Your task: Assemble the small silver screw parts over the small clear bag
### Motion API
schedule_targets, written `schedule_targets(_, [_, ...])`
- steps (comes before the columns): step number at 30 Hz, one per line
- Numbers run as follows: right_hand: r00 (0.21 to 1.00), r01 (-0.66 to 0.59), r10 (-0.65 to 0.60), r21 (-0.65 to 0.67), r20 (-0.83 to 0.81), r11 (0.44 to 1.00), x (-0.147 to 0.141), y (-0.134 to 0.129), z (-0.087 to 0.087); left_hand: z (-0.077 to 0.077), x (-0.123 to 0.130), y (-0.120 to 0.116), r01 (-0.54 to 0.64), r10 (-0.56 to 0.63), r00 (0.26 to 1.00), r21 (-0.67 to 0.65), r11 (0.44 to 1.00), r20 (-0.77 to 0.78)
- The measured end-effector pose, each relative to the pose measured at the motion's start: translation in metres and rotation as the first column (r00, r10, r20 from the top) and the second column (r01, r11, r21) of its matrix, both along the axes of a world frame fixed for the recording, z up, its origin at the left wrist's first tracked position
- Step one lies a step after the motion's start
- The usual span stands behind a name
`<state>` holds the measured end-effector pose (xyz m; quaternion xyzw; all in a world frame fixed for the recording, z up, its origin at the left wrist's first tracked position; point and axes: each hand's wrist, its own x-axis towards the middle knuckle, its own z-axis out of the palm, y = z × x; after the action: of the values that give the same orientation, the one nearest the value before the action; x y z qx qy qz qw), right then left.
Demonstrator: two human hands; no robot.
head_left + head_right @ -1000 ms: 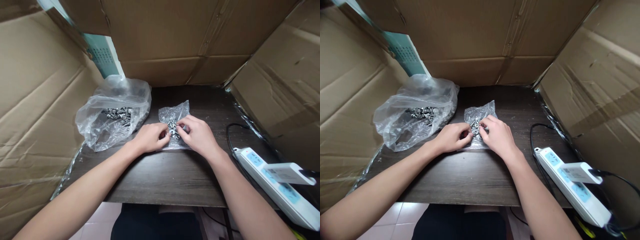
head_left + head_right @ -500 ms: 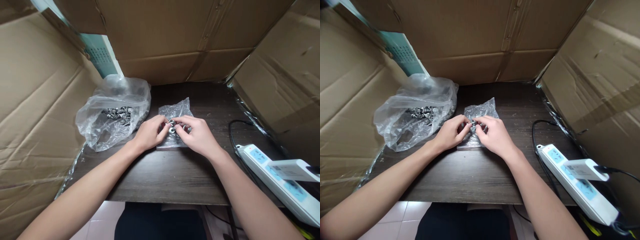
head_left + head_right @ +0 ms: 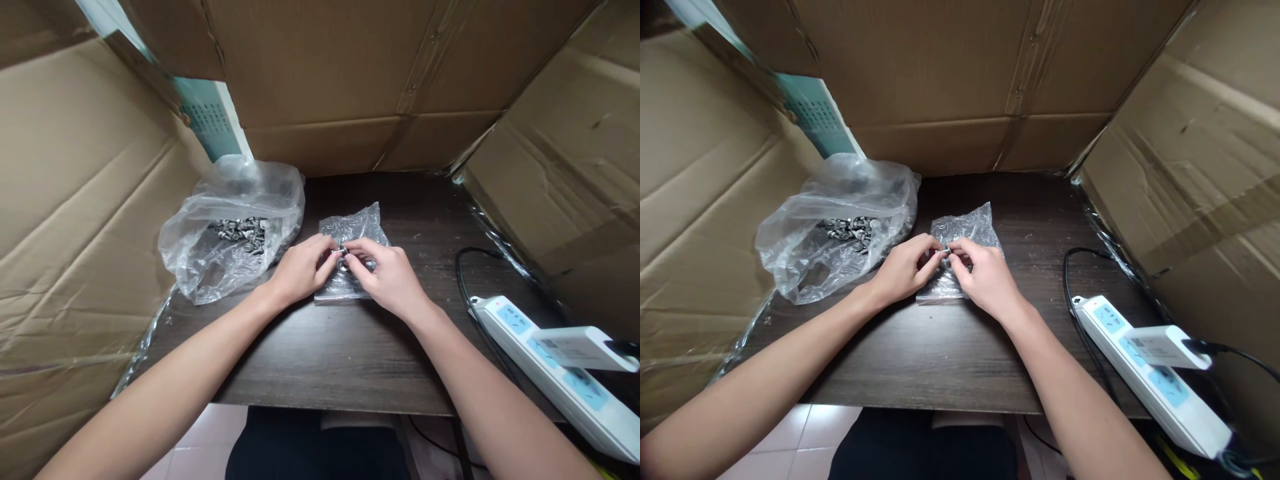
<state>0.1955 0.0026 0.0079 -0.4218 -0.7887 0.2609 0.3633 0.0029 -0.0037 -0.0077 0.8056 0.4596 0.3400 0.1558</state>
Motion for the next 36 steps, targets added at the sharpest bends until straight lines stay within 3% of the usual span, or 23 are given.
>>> schedule_targets(9, [0.999,-0.006,0.004,0.037,0.04,0.999,-0.002,-0.003,0.001,0.001,-0.001,-0.001,0.0,-0.001,1.0,-0.024,1.0,-0.023])
schedule_targets(16, [0.991,0.122,-0.125,0.059,0.04,0.991,0.008,0.002,0.009,0.002,0.0,0.002,-0.088,0.087,0.996,-0.017,0.996,-0.018])
schedule_targets(19, [0.982,0.134,-0.149,0.123,0.117,0.983,0.009,0.003,0.006,0.0,0.0,0.002,-0.108,0.108,0.994,-0.007,0.994,0.014])
schedule_targets(26, [0.931,0.098,-0.144,0.153,0.334,0.983,0.002,0.0,-0.004,0.001,0.001,-0.001,-0.062,0.062,0.998,-0.003,0.998,0.024])
schedule_targets(36, [0.921,0.134,-0.189,0.177,0.341,0.975,0.002,0.004,-0.013,0.003,0.0,-0.001,-0.01,0.007,0.999,-0.088,0.996,-0.041])
